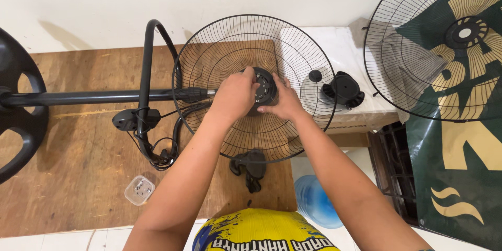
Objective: The person assembles a pedestal fan on a wooden table. They attach the motor housing to the stand, mount the front wire guard, secure the blade knob and rear cover, and fit the white rear plate onto the fan head using a screwdriver and by hand.
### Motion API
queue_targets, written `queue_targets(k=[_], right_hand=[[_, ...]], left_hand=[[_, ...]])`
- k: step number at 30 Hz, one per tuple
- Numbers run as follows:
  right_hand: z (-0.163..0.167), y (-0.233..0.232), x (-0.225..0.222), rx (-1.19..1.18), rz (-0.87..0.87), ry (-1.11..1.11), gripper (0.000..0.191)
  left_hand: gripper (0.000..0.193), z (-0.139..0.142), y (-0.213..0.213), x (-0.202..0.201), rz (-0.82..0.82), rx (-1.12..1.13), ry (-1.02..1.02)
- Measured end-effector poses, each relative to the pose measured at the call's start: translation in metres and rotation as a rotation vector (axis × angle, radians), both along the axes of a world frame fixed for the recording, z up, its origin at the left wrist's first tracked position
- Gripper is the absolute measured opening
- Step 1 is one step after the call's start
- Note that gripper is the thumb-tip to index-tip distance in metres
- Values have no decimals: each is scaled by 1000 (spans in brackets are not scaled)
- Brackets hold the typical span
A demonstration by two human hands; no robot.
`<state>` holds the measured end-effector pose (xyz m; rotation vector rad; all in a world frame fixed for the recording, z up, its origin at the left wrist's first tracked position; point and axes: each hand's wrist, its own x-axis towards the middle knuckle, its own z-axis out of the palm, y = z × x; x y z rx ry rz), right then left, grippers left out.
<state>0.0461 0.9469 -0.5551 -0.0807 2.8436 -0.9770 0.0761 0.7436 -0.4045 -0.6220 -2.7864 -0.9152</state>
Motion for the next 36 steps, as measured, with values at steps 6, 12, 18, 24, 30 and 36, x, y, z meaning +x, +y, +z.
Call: queue_targets(k=[6, 12, 18, 24, 30, 36], right_hand=[[3, -2, 1, 14, 11, -21, 141], [8, -3, 3, 18, 37, 22, 139], [10, -5, 5, 21, 45, 37, 135], [17, -4, 8, -12, 26, 11, 122], [18, -6, 10, 9, 11, 39, 136], [14, -5, 9, 16, -17, -6, 139]], left_hand=[[32, 2, 9, -14, -8, -119, 23], [23, 3, 28, -36, 49, -403, 41], [17, 6, 33, -54, -386, -296, -1], [23, 10, 44, -32, -288, -361, 81], [24, 14, 50, -30, -41, -573, -28], [10, 9, 33, -58, -405, -474, 103]])
